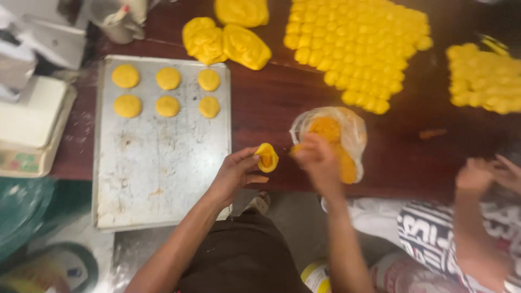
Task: Shaping and filling dough balls in a bakery production area.
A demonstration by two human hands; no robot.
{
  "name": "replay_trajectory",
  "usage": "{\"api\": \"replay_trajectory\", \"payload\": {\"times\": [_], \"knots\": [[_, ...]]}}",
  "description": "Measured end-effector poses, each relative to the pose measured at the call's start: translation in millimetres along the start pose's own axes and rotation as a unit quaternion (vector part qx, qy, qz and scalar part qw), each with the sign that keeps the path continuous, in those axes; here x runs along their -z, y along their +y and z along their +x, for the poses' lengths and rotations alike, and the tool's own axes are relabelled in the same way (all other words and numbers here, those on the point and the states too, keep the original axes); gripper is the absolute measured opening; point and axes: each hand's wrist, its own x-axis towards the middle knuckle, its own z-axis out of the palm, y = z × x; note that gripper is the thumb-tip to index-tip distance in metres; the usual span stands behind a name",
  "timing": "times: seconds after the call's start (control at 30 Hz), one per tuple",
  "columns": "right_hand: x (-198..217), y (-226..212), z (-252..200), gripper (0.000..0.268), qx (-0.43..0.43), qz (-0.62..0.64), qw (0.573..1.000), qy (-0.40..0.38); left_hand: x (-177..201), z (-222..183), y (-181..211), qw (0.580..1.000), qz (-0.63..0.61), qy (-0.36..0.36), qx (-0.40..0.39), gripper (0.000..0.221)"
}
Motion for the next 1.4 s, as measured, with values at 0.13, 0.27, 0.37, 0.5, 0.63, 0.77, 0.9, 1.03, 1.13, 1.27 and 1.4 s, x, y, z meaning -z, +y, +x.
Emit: {"api": "replay_trajectory", "payload": {"times": [0.13, 0.27, 0.37, 0.5, 0.63, 0.77, 0.9, 1.03, 1.13, 1.27, 1.4], "knots": [[-44.2, 4.7, -13.1, 0.062, 0.058, 0.075, 0.994, -0.059, 15.8, 17.6, -1.4, 0.997, -0.016, -0.073, 0.031, 0.038], [-70.8, 4.4, -18.7, 0.042, 0.014, 0.088, 0.991, -0.104, 38.0, 23.9, 3.0, 0.990, -0.008, -0.143, 0.012, 0.037], [-80.8, 0.0, -22.6, 0.032, -0.061, 0.062, 0.994, -0.066, 44.6, 27.2, 6.3, 0.990, 0.020, -0.135, 0.028, 0.036], [-83.1, 13.4, -33.9, 0.025, -0.049, 0.036, 0.998, -0.007, 44.9, 31.4, 2.1, 0.991, 0.042, -0.123, 0.030, 0.034], [-69.9, 9.3, -27.4, 0.028, -0.029, 0.089, 0.995, 0.021, 29.8, 31.6, 3.4, 0.994, 0.057, -0.091, 0.024, 0.031], [-62.0, 9.9, -18.2, 0.031, 0.007, 0.099, 0.995, -0.013, 8.4, 29.8, -4.8, 0.996, 0.084, -0.037, -0.018, 0.033], [-57.5, 18.7, -13.9, 0.029, 0.133, 0.020, 0.991, 0.015, -1.2, 19.0, -10.9, 0.996, 0.090, 0.029, -0.009, 0.040], [-50.3, 13.9, -16.7, 0.032, 0.074, 0.059, 0.995, -0.035, -1.8, 6.1, -16.2, 0.995, 0.088, 0.041, -0.036, 0.041], [-62.3, -2.0, -15.8, 0.035, 0.072, 0.163, 0.977, -0.117, 7.4, 2.8, -13.2, 0.989, 0.105, 0.048, -0.089, 0.039], [-102.4, -12.1, -18.4, 0.037, 0.189, 0.044, 0.979, -0.067, 34.2, 1.9, -2.2, 0.988, 0.102, 0.034, -0.110, 0.038], [-129.4, 4.4, -19.6, 0.038, 0.084, 0.067, 0.994, 0.022, 63.3, 3.2, 5.5, 0.988, 0.111, 0.028, -0.103, 0.035]]}}
